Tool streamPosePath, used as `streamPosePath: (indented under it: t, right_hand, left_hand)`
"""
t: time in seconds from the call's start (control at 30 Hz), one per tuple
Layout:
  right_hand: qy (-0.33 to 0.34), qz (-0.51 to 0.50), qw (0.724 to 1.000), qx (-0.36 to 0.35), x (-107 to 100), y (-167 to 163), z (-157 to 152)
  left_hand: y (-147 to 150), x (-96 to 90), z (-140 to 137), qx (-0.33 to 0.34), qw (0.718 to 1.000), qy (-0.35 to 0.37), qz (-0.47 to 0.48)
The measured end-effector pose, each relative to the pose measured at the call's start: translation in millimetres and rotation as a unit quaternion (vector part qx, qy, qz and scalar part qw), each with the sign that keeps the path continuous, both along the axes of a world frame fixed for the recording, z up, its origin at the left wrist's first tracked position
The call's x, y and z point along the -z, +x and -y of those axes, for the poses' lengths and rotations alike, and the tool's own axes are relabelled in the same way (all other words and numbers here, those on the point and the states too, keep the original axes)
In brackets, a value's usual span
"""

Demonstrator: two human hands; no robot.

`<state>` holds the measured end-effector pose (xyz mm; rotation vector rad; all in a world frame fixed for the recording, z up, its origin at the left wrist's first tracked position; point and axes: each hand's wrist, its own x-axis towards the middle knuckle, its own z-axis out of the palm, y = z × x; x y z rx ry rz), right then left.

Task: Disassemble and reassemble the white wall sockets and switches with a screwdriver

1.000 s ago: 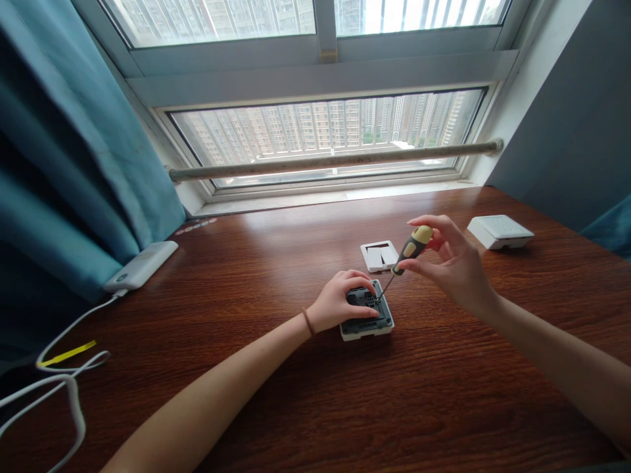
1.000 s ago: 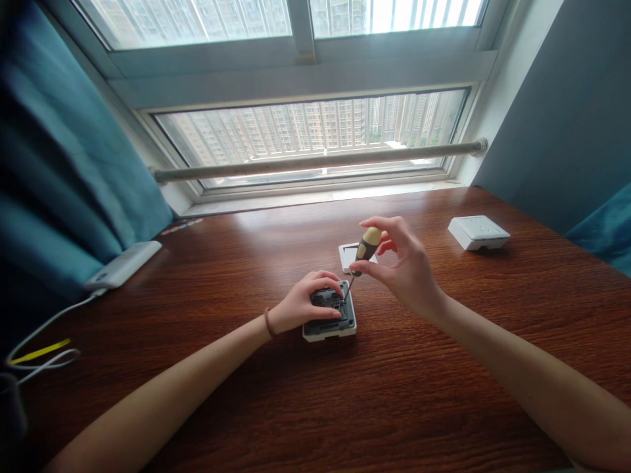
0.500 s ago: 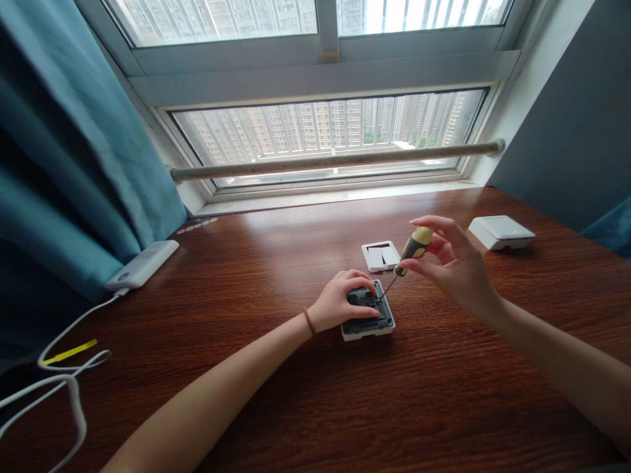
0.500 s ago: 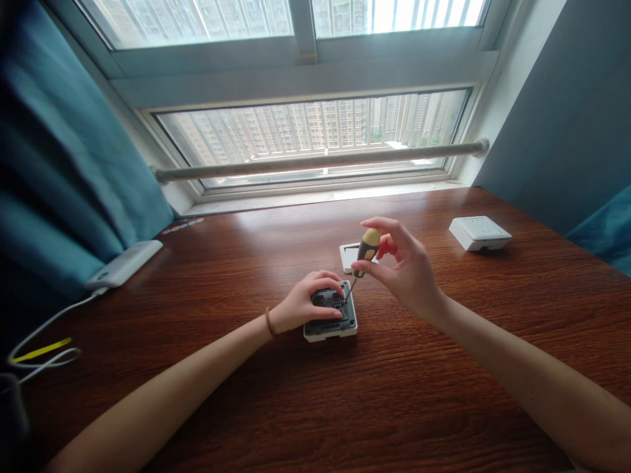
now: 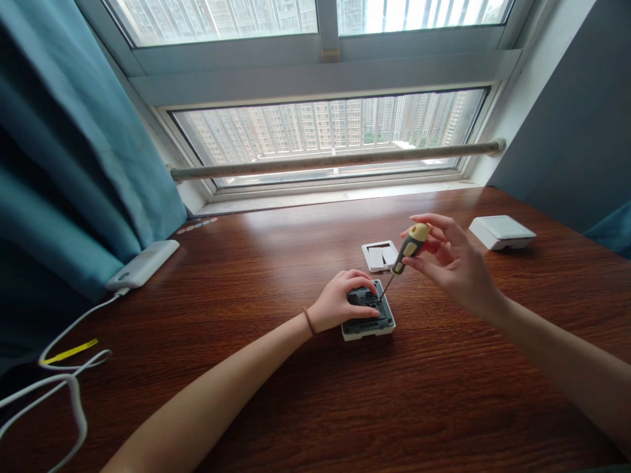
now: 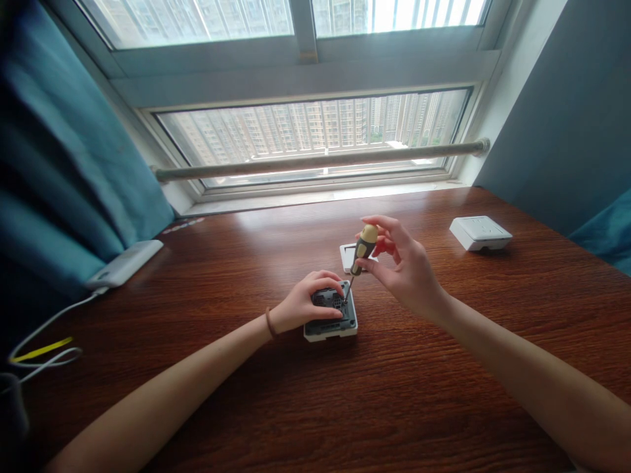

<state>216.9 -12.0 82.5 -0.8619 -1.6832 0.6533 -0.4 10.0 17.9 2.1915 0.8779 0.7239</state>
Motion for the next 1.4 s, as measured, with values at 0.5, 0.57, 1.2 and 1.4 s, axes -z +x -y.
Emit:
streamPosePath:
  t: [0.5, 0.57, 1.2, 1.4]
  right_hand:
    - [-0.046, -0.036, 0.994, -0.096, -5.9, -2.9, 6.2]
    - [-0.033, -0.022, 0.997, -0.069, -4.6, -3.3, 6.1]
    - [0.047, 0.063, 0.993, 0.084, -1.3, -1.3, 6.4]
    - [-0.007, -0.009, 1.000, -0.019, -1.7, -4.4, 5.7]
  left_hand:
    - [0.3, -1.8, 1.0, -0.007, 1.000, -0.010, -0.001]
    - [0.3, -2.0, 1.1, -0.006, 1.000, -0.009, -0.003]
    - [-0.3, -0.2, 0.3, -0.002, 1.000, -0.004, 0.001]
    - [0.2, -0.8, 0.7, -0.006, 1.000, 0.000, -0.002]
